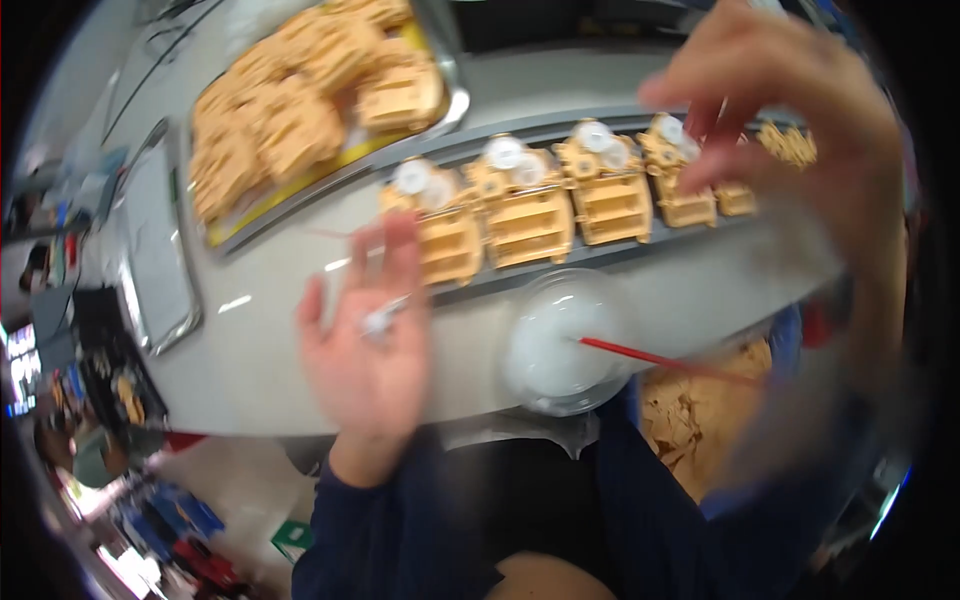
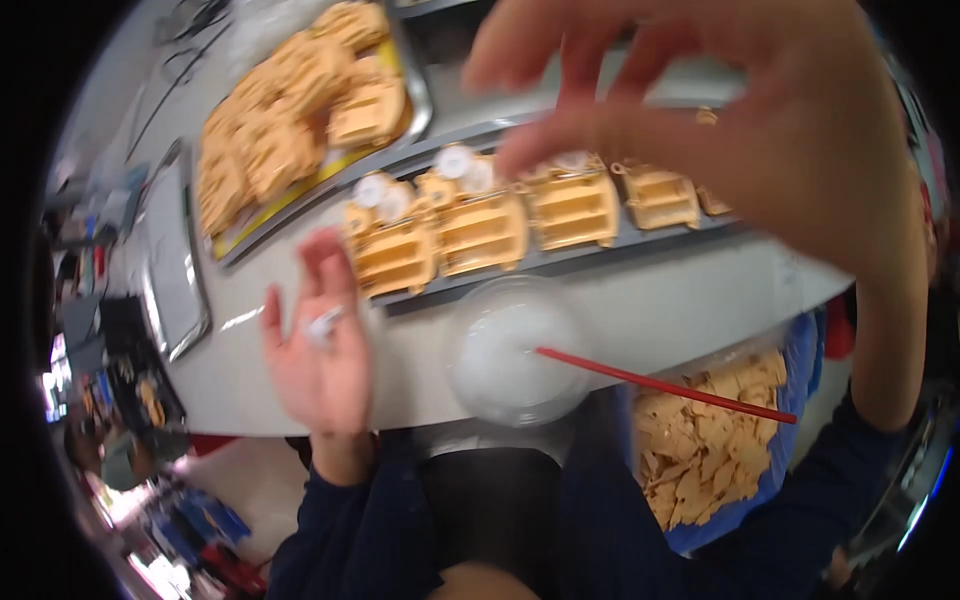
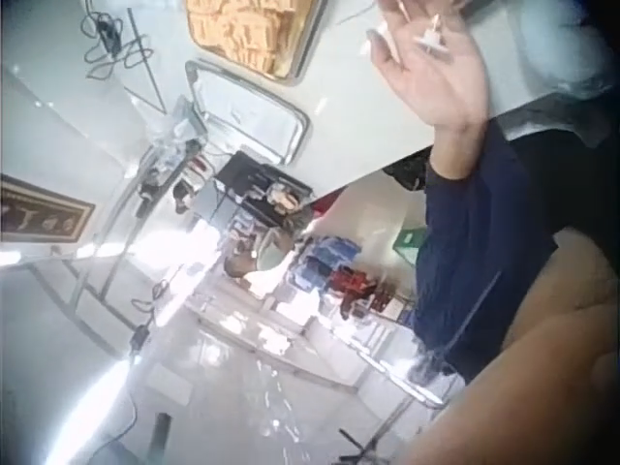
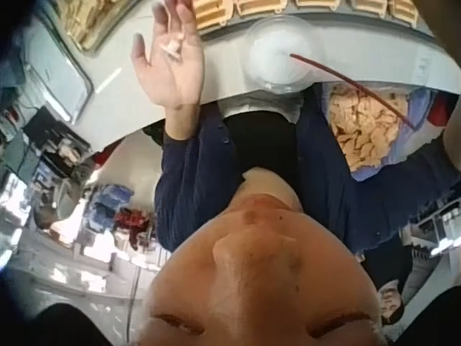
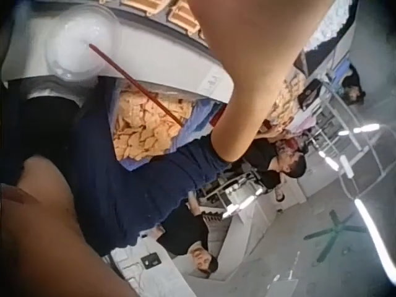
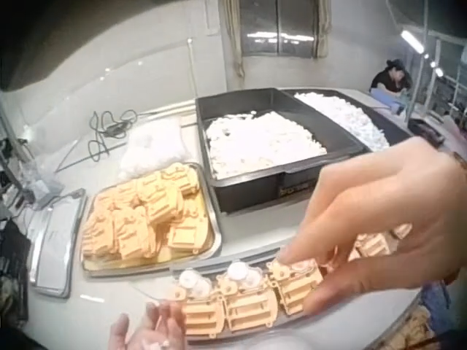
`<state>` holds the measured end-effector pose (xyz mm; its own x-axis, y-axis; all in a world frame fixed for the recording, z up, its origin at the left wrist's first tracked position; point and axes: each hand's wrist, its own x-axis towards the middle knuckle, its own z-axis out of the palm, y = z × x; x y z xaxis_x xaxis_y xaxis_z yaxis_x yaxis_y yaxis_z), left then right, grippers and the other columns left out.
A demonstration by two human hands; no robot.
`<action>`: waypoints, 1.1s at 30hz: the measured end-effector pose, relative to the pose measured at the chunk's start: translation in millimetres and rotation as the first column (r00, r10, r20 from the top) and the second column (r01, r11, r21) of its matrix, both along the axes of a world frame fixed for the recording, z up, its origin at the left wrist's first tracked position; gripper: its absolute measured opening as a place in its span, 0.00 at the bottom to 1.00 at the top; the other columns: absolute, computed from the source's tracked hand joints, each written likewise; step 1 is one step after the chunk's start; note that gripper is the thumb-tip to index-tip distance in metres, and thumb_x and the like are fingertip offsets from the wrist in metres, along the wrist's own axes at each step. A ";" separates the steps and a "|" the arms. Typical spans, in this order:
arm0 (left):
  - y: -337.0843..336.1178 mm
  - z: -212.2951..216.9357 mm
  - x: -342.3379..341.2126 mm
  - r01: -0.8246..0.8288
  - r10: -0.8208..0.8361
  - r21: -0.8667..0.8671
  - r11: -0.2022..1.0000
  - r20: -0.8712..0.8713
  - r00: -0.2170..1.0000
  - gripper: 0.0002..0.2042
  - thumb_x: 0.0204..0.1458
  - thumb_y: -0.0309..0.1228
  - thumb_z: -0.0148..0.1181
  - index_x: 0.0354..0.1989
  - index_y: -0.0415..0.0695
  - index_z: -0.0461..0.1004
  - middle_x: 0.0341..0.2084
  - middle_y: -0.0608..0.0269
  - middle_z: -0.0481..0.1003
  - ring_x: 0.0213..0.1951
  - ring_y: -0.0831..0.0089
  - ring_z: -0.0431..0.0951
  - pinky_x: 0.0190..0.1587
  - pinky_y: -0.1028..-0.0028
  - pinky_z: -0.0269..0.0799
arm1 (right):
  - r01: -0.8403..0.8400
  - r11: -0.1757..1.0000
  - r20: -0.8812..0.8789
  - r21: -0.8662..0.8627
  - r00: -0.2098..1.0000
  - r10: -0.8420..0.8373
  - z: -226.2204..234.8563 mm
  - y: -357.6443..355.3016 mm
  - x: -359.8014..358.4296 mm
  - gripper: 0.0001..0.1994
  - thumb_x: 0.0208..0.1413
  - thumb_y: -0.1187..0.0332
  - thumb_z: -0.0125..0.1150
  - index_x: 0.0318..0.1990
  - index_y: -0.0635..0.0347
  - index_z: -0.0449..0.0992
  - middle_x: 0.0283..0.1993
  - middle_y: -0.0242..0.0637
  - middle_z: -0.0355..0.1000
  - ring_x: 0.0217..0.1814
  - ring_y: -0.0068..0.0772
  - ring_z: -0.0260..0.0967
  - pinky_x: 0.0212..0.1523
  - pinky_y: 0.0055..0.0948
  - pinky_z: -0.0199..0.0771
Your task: Assembling plastic toy tanks by installing gears and applying adhesive on a factory workbench.
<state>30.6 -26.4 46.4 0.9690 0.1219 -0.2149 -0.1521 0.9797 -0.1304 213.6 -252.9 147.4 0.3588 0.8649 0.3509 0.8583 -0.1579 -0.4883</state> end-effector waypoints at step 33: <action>24.9 -36.7 -5.4 -0.165 0.306 0.982 -0.090 0.185 0.934 0.17 0.56 0.35 0.38 0.45 0.37 0.67 0.56 0.43 0.63 0.61 0.58 0.59 0.62 0.61 0.53 | 0.658 0.747 -0.393 -0.099 0.663 -0.637 -81.8 -143.4 27.3 0.09 0.48 0.76 0.64 0.36 0.64 0.73 0.46 0.37 0.73 0.46 0.23 0.70 0.48 0.23 0.72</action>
<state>25.2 -1.5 9.7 0.8167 0.4891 0.3062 -0.3453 -0.0108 0.9384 240.9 -396.3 65.6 0.9321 0.3498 0.0941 0.2915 -0.5701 -0.7681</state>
